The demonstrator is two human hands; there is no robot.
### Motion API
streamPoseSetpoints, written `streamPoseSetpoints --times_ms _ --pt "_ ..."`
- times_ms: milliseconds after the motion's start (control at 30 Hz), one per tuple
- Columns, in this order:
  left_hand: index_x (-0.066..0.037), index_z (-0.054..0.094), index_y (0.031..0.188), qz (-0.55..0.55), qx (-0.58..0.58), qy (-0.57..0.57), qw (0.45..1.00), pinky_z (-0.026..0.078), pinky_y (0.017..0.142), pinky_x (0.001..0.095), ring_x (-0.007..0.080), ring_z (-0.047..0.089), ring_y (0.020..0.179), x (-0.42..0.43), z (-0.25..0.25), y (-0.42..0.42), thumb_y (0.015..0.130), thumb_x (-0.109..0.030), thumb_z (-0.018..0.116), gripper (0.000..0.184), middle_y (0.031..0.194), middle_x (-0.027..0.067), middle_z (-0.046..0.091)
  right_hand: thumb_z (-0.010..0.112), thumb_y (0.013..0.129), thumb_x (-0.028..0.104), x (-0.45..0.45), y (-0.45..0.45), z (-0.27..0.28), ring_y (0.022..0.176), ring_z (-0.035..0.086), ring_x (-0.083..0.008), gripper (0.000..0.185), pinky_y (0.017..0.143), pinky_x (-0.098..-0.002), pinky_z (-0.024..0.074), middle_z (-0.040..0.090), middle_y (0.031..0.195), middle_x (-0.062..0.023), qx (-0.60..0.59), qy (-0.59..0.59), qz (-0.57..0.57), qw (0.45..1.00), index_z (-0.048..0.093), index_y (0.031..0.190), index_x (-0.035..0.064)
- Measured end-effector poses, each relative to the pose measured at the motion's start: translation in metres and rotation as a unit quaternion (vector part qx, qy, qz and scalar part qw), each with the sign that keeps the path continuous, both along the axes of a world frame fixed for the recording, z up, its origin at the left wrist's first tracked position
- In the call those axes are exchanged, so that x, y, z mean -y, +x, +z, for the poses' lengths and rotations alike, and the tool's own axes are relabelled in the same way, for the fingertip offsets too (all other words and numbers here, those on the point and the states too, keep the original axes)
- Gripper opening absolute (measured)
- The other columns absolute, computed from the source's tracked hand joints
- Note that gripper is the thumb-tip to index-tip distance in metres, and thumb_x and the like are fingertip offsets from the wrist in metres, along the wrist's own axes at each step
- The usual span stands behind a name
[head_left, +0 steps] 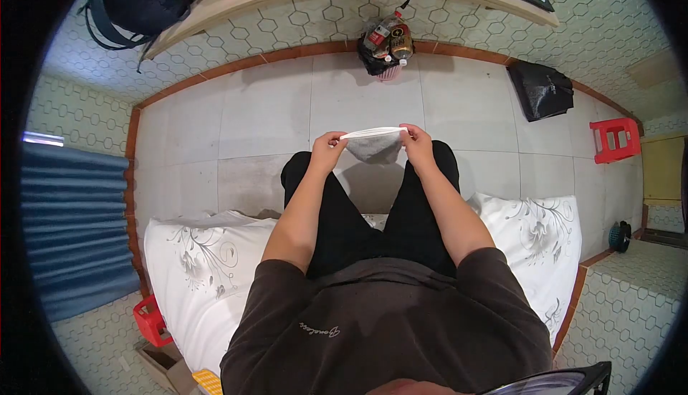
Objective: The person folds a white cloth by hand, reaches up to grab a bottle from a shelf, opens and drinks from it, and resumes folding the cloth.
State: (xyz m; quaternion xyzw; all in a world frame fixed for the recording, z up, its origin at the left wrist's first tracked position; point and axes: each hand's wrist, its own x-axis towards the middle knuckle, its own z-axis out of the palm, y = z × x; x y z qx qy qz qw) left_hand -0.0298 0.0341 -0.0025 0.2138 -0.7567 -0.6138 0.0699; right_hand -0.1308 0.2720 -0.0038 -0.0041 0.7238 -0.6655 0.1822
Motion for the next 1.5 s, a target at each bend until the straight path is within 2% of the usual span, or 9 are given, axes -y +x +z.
streamPoseSetpoints --times_ms 133,667,800,1000,1167,1300,1500 --pt "0.000 0.070 0.094 -0.001 -0.019 0.001 1.000 0.046 0.068 0.0242 0.0122 0.054 0.072 0.001 -0.001 -0.001 0.079 -0.006 0.070 0.016 0.081 0.0055 0.065 0.057 0.090 0.007 0.001 -0.001 -0.004 0.069 0.052 -0.0099 0.026 0.060 -0.0215 0.0405 0.062 0.083 -0.0049 -0.019 -0.007 -0.008 1.000 0.065 0.114 0.0026" --pt "-0.001 0.068 0.094 -0.017 0.017 -0.043 0.999 0.046 0.069 0.0240 0.0123 0.054 0.068 0.002 0.002 0.000 0.080 -0.007 0.070 0.016 0.078 0.0053 0.064 0.057 0.090 0.008 0.003 0.000 -0.001 0.070 0.052 -0.0101 0.025 0.059 -0.0220 0.0407 0.062 0.083 -0.0046 -0.036 -0.025 -0.038 0.998 0.065 0.113 0.0026" --pt "0.000 0.068 0.097 0.005 0.002 0.018 1.000 0.047 0.069 0.0237 0.0125 0.055 0.069 0.002 -0.003 0.000 0.081 -0.007 0.069 0.017 0.079 0.0057 0.064 0.058 0.090 0.009 0.002 0.001 0.002 0.068 0.051 -0.0100 0.024 0.058 -0.0217 0.0394 0.061 0.082 -0.0041 -0.001 -0.017 -0.018 1.000 0.066 0.111 0.0029" --pt "0.000 0.067 0.095 0.013 -0.009 0.069 0.998 0.047 0.070 0.0227 0.0126 0.056 0.070 0.003 -0.008 -0.002 0.082 -0.006 0.067 0.014 0.080 0.0065 0.064 0.057 0.090 0.010 0.000 -0.002 -0.011 0.066 0.050 -0.0095 0.022 0.057 -0.0213 0.0383 0.061 0.080 -0.0039 -0.010 -0.022 -0.004 1.000 0.066 0.109 0.0031" --pt "0.001 0.063 0.094 -0.005 -0.003 -0.040 0.999 0.045 0.063 0.0232 0.0130 0.055 0.067 0.001 -0.005 0.000 0.085 -0.007 0.062 0.012 0.078 0.0071 0.062 0.057 0.089 0.009 0.000 0.000 0.000 0.064 0.049 -0.0088 0.021 0.056 -0.0212 0.0376 0.060 0.079 -0.0040 0.002 -0.002 0.004 1.000 0.066 0.107 0.0026" --pt "0.000 0.060 0.098 -0.008 0.023 0.089 0.996 0.044 0.063 0.0236 0.0140 0.056 0.066 0.004 -0.018 -0.003 0.086 -0.007 0.059 0.014 0.078 0.0087 0.063 0.057 0.088 0.008 0.001 0.001 0.001 0.066 0.051 -0.0091 0.021 0.059 -0.0205 0.0388 0.061 0.079 -0.0047 -0.014 0.015 0.006 1.000 0.066 0.106 0.0019" --pt "-0.001 0.058 0.103 -0.022 0.074 0.079 0.994 0.044 0.062 0.0239 0.0145 0.056 0.066 0.005 -0.006 -0.002 0.087 -0.008 0.058 0.017 0.080 0.0105 0.064 0.057 0.087 0.007 0.004 0.002 -0.002 0.070 0.053 -0.0099 0.020 0.063 -0.0199 0.0401 0.063 0.080 -0.0054 -0.049 -0.001 -0.019 0.999 0.067 0.103 0.0014"
